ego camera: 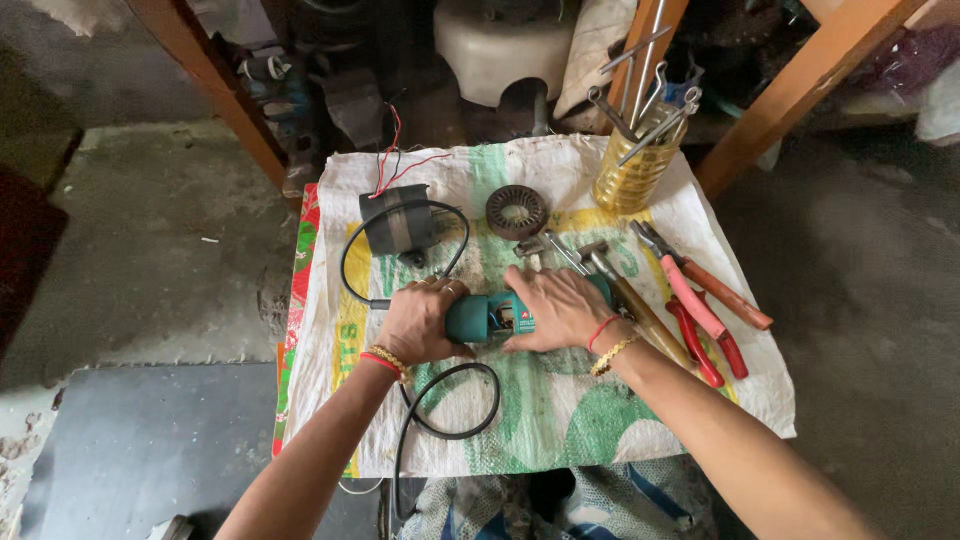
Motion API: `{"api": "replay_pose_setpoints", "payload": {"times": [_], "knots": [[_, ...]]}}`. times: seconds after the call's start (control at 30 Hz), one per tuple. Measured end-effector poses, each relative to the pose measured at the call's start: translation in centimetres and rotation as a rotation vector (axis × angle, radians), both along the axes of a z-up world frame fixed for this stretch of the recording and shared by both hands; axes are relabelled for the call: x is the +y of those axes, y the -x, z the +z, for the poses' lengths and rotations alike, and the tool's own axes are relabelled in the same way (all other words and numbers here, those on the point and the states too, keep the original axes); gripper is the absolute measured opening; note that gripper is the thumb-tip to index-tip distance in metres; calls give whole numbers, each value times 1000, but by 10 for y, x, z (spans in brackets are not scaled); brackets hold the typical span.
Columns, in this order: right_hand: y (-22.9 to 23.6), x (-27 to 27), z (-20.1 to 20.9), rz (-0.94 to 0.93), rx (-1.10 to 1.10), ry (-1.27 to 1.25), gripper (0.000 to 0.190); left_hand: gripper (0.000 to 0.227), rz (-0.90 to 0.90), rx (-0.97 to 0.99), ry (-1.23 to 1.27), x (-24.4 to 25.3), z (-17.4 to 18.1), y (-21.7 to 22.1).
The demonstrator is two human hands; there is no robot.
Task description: The person disassembles a teal Makita electric tool, removes the internal motor, and then reassembles the tool housing. They use a hammer to tap the housing together and repeatedly open and close the casing to check the fit.
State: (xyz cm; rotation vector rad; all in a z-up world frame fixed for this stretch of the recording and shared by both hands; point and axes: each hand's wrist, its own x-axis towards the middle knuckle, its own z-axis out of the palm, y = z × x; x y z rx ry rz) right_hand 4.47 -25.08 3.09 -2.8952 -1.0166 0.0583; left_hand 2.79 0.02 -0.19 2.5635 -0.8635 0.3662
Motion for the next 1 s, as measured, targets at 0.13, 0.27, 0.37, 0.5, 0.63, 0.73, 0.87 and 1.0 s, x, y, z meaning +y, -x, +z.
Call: {"api": "replay_pose_setpoints", "payload": {"times": [0.13, 0.27, 0.37, 0.5, 0.63, 0.73, 0.87, 1.0], "knots": [[-1, 3, -4, 93, -100, 35, 95, 81, 80, 191, -115, 0, 2, -10], [5, 4, -14, 36, -129, 42, 80, 85, 10, 71, -46, 2, 3, -6], [21, 1, -21, 25, -230, -38, 76, 87, -10, -75, -37, 0, -1, 5], [38, 4, -22, -37, -298, -156, 82, 85, -12, -118, -53, -1, -2, 15], [33, 10, -15, -127, -202, -12, 84, 87, -14, -80, -96, -2, 1, 14], [27, 11, -13, -111, -83, 65, 89, 90, -12, -14, -178, -1, 3, 8], [18, 6, -17, -99, -86, -25, 85, 94, -32, 21, -102, -3, 1, -2], [-26, 1, -13, -49, 112, -169, 87, 90, 40, 231, -136, -4, 2, -13]]}}
